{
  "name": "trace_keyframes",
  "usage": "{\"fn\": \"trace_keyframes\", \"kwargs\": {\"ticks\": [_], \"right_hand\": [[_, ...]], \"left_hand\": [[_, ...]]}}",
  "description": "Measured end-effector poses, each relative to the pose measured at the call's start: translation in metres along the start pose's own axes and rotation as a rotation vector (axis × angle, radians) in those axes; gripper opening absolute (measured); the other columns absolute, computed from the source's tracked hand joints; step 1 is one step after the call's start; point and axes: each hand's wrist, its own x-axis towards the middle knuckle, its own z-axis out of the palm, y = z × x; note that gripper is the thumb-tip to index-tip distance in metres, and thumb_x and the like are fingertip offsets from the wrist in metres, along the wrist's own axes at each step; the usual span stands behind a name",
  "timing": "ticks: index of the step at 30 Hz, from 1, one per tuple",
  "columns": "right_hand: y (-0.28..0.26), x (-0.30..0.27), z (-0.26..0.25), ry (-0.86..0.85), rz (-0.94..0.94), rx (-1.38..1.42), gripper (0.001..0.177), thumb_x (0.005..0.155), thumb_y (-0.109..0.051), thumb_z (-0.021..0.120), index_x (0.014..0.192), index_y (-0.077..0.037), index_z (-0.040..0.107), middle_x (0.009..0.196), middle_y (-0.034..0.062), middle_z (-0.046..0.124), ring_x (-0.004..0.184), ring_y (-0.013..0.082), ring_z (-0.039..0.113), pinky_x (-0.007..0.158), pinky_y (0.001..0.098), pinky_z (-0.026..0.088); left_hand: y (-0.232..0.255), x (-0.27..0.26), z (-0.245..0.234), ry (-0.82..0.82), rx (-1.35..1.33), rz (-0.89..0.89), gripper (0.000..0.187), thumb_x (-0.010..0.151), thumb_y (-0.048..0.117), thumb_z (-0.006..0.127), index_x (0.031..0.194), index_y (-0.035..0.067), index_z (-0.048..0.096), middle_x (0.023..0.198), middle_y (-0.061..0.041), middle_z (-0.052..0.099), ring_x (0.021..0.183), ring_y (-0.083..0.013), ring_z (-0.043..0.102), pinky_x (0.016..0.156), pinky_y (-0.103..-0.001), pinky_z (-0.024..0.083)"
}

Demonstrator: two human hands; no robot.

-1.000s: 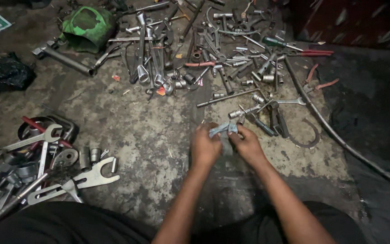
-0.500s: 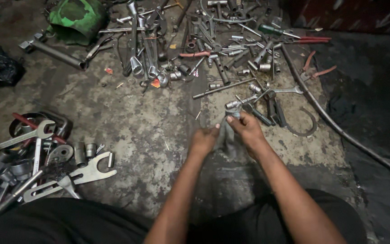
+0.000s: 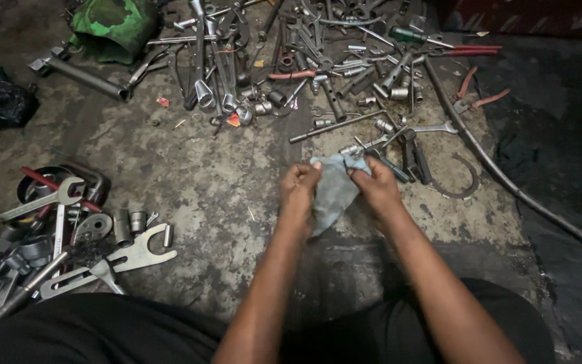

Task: The person wipes various wrenches, ratchets, and sockets with a cloth and organizes them on the floor.

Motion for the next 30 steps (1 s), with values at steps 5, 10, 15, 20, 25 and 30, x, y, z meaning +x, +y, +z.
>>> {"fn": "trace_keyframes", "kwargs": {"ticks": [5,10,15,20,25,30], "right_hand": [[-0.018,-0.009,0.008,-0.019,0.066,0.254,0.015,0.094,-0.004,0.071,0.101,-0.007,0.059,0.093,0.0029,0.067,0.083,0.0131,0.065,0.077,0.0302,0.053],[-0.051,-0.015,0.020,0.111,0.220,0.184,0.018,0.089,-0.011,0.069,0.105,-0.011,0.062,0.094,0.0033,0.071,0.084,0.0155,0.070,0.074,0.0352,0.058],[-0.052,-0.016,0.018,0.037,0.491,0.019,0.025,0.096,-0.025,0.075,0.093,-0.003,0.063,0.081,0.0092,0.073,0.070,0.0191,0.067,0.065,0.0337,0.058],[-0.047,-0.018,0.012,-0.238,0.465,0.025,0.024,0.093,-0.026,0.073,0.100,-0.003,0.073,0.078,0.0055,0.074,0.064,0.0163,0.066,0.058,0.0311,0.054],[-0.042,-0.027,0.027,-0.036,0.271,0.217,0.022,0.096,-0.025,0.068,0.109,-0.007,0.071,0.093,0.0032,0.074,0.077,0.0138,0.070,0.068,0.0291,0.057],[-0.035,-0.024,0.030,0.025,0.149,0.361,0.023,0.097,-0.016,0.058,0.113,-0.004,0.070,0.095,0.0072,0.072,0.077,0.0173,0.069,0.067,0.0311,0.055]], "left_hand": [[0.016,-0.008,0.004,-0.118,-0.047,0.051,0.062,0.078,-0.008,0.068,0.133,0.010,0.049,0.106,-0.005,0.066,0.098,-0.0165,0.065,0.085,-0.029,0.056],[0.037,-0.016,0.012,-0.044,0.048,0.004,0.074,0.079,-0.013,0.069,0.144,0.013,0.046,0.106,-0.004,0.063,0.098,-0.0166,0.064,0.086,-0.029,0.054],[0.054,-0.015,0.006,0.079,0.176,0.071,0.067,0.080,-0.011,0.068,0.141,0.013,0.052,0.104,-0.004,0.068,0.096,-0.0152,0.068,0.086,-0.028,0.059],[0.048,0.001,-0.010,0.020,0.388,0.589,0.072,0.079,-0.016,0.069,0.144,0.003,0.046,0.118,-0.017,0.063,0.108,-0.0292,0.061,0.094,-0.038,0.050],[-0.003,0.007,-0.020,0.270,1.139,0.851,0.076,0.075,0.011,0.086,0.141,0.000,0.048,0.130,-0.028,0.060,0.116,-0.0411,0.059,0.095,-0.041,0.049],[-0.038,0.012,-0.004,-0.161,0.526,0.148,0.041,0.101,0.021,0.070,0.134,0.000,0.060,0.107,-0.017,0.072,0.096,-0.0262,0.066,0.082,-0.037,0.054]]}}
